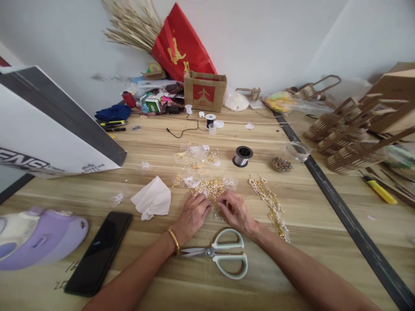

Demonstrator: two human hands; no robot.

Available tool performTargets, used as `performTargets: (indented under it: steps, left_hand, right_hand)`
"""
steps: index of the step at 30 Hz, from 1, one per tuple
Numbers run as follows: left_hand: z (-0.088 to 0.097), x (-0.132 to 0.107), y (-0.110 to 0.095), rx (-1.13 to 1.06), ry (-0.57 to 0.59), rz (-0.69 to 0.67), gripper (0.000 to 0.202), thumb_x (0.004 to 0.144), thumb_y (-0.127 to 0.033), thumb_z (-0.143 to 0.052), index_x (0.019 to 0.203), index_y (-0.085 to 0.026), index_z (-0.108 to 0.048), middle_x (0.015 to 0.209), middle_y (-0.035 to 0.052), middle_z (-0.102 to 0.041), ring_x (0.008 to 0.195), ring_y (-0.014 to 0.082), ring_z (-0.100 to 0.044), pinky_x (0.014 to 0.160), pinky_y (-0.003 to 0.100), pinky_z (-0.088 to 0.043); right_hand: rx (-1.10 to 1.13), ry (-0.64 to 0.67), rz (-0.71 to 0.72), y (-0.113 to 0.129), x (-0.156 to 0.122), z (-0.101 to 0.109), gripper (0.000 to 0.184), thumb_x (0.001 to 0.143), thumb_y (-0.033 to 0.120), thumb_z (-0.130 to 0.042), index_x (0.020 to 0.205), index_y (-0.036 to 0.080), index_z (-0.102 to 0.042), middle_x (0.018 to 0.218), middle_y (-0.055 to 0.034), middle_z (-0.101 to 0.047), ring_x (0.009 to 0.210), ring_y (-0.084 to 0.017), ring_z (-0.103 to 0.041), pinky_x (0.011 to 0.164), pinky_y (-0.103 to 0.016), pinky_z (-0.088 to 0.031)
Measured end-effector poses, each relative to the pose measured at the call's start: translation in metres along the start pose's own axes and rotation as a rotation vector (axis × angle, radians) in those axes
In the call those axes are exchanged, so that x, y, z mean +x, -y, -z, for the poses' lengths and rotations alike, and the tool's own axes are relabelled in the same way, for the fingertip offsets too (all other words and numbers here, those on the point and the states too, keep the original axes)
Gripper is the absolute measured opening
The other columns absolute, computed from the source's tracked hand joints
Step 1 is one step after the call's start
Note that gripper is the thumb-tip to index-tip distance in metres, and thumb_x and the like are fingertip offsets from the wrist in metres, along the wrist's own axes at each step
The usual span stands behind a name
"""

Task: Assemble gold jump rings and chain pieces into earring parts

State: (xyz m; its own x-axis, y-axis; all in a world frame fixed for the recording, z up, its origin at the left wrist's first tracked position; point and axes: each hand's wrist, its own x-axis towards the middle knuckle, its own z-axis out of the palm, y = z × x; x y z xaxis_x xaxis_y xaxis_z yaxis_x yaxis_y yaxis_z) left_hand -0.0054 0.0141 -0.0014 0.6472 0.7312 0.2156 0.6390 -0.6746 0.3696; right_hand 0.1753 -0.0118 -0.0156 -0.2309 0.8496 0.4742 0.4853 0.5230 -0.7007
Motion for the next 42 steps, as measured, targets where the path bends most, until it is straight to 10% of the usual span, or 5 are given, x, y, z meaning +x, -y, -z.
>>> performTargets:
  steps: [42]
  left_hand:
    - [0.007,0.003,0.005,-0.099,-0.033,-0.030,0.014,0.087,-0.016,-0.054,0.079,-0.017,-0.065,0.080,0.0040,-0.060,0.083,0.0187,-0.052,0.080,0.034,-0.045]
  right_hand:
    - [-0.001,-0.004,0.045,-0.002,0.001,0.000,0.008,0.091,0.018,-0.045,0.088,0.019,-0.053,0.072,-0.0021,-0.054,0.063,-0.014,-0.050,0.058,-0.026,-0.041]
